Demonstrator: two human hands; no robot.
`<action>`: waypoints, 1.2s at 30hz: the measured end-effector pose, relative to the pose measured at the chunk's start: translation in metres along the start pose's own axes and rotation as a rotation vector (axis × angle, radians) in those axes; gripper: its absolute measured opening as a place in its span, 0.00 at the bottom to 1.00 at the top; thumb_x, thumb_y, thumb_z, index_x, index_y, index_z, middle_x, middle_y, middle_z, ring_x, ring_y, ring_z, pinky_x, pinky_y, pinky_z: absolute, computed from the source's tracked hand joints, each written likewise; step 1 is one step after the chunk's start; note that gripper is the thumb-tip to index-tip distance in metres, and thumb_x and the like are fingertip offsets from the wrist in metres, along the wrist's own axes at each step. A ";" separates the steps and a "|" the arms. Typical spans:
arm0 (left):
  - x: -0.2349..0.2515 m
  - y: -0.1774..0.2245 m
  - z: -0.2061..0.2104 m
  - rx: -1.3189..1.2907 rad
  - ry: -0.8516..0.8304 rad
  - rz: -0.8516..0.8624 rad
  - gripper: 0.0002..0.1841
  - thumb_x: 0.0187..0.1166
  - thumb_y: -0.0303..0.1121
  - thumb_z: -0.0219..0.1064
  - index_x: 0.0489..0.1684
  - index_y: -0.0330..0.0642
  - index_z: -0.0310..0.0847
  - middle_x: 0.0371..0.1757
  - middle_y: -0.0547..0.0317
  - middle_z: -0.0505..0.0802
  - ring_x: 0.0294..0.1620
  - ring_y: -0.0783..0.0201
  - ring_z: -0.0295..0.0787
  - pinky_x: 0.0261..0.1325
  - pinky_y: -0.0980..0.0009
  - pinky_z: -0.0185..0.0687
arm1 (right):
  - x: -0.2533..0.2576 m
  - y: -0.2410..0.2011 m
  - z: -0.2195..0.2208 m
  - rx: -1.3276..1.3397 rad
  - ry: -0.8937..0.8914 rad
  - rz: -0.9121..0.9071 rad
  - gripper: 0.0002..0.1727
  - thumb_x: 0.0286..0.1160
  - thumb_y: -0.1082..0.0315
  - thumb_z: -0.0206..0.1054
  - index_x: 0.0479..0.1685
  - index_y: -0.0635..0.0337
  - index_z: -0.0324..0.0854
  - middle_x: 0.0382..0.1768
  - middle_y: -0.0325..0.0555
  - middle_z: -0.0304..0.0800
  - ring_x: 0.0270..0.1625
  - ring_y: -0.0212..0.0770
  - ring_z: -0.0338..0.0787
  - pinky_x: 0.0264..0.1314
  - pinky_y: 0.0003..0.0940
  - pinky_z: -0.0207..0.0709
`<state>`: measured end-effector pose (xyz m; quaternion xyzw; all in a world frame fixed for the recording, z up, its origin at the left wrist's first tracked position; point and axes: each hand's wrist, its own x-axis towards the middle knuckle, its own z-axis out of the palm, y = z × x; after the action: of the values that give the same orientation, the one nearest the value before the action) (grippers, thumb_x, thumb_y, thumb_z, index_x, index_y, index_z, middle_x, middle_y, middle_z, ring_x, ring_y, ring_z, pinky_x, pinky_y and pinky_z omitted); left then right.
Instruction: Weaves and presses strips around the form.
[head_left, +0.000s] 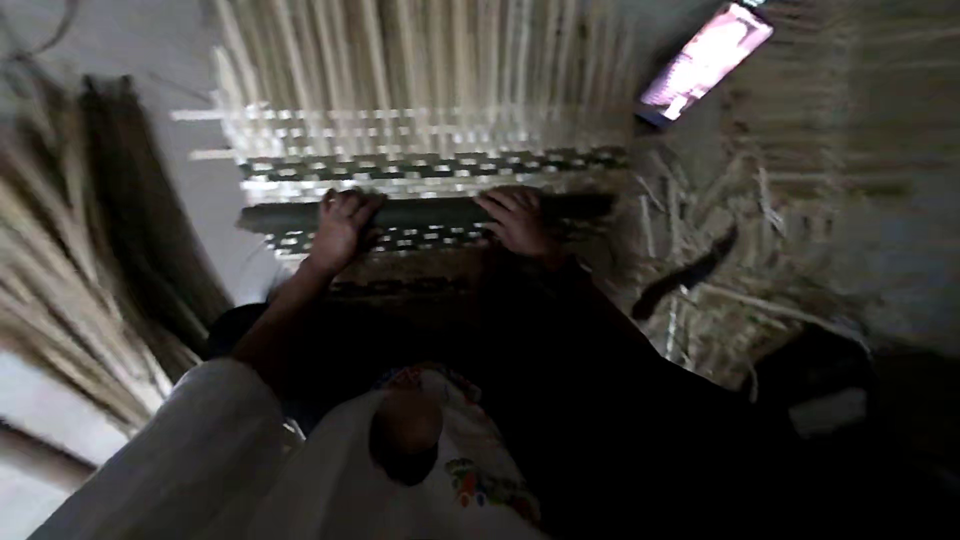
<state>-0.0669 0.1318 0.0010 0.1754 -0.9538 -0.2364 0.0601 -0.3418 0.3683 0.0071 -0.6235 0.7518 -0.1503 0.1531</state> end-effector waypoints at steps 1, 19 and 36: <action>0.000 -0.003 0.003 -0.003 0.015 0.006 0.27 0.78 0.40 0.73 0.77 0.45 0.81 0.71 0.36 0.86 0.76 0.31 0.78 0.79 0.27 0.57 | 0.001 0.000 0.000 0.007 -0.009 0.005 0.26 0.82 0.66 0.67 0.80 0.52 0.79 0.77 0.56 0.81 0.80 0.63 0.77 0.82 0.71 0.59; 0.011 -0.007 -0.001 -0.047 -0.033 0.035 0.26 0.79 0.39 0.73 0.76 0.45 0.81 0.70 0.38 0.86 0.78 0.33 0.75 0.83 0.27 0.51 | 0.001 0.005 -0.006 -0.004 0.004 0.006 0.25 0.81 0.68 0.67 0.78 0.56 0.80 0.74 0.60 0.83 0.77 0.67 0.79 0.79 0.75 0.59; 0.017 0.006 -0.003 -0.043 -0.067 0.005 0.25 0.82 0.38 0.71 0.75 0.37 0.80 0.70 0.33 0.86 0.75 0.30 0.77 0.77 0.32 0.65 | -0.027 0.022 -0.025 -0.098 -0.037 0.195 0.29 0.80 0.70 0.69 0.82 0.54 0.76 0.78 0.59 0.79 0.81 0.66 0.75 0.81 0.76 0.57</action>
<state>-0.0837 0.1294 0.0067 0.1636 -0.9504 -0.2624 0.0323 -0.3670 0.3992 0.0214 -0.5567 0.8124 -0.0864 0.1503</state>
